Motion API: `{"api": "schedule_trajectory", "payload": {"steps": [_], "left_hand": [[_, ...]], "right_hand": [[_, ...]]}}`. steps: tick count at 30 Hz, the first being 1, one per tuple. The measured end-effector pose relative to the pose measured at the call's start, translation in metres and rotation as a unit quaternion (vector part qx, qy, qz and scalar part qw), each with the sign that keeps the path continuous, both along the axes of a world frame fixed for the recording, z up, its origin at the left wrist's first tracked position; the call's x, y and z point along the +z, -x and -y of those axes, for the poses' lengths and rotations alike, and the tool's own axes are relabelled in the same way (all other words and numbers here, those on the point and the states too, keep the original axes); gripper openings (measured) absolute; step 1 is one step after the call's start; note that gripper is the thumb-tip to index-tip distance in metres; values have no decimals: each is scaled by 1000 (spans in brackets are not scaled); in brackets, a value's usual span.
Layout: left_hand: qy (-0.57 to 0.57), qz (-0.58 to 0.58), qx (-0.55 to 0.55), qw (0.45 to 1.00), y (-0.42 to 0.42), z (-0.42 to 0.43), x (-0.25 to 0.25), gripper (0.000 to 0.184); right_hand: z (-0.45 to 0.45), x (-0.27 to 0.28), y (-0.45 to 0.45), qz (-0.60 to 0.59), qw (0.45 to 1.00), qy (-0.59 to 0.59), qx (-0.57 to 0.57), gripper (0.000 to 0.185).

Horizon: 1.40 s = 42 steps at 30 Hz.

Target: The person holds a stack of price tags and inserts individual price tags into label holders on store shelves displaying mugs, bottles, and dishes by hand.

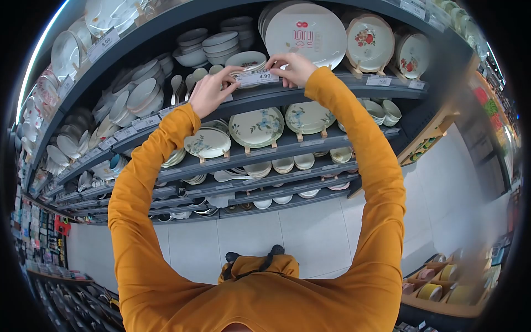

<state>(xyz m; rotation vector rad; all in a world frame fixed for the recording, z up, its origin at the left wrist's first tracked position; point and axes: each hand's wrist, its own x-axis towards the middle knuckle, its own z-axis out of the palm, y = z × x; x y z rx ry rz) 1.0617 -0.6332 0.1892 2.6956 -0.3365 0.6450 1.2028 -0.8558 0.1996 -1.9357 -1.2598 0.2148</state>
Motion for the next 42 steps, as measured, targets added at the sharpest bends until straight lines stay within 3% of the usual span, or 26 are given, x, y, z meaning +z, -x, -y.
{"api": "schedule_trajectory", "payload": {"steps": [7,11,17,24,25,29,32,34,37,38,39,40,42], "left_hand": [[48,7,-8,999,1,0,-4,41],[7,8,7,1000,4,1,-5,38],[-79,99,-42,991,10,-1,-8,31],[-36,147,-34,988,29,-5,-15,37],[-34,210,-55,976,33,-9,-20,38],[-7,175,-62,983,85,-23,-49,33],[64,70,-60,994,151,-40,-83,22],[174,-14,6,985,207,-50,-118,24],[306,-158,104,933,305,-71,-205,25],[371,-165,136,904,344,-75,-236,28],[417,-181,160,876,389,-85,-295,30],[462,-195,182,846,436,-91,-344,31],[504,-301,249,770,521,-93,-354,33]], "right_hand": [[2,-3,-2,-29,1000,9,-3,20],[2,-6,-5,-39,999,24,7,22],[-1,-8,7,45,994,87,-46,24],[4,8,40,210,974,-1,-80,23],[7,13,44,190,979,-12,-68,24],[-1,20,81,177,982,51,-30,22],[-32,8,129,135,981,134,39,22],[-58,-20,156,160,970,139,120,22],[-107,-82,220,6,955,165,249,21],[-125,-117,240,-21,938,189,291,20],[-140,-145,269,-135,916,215,310,18],[-154,-204,292,-115,908,210,343,17],[-176,-287,355,-154,864,253,407,19]]}}
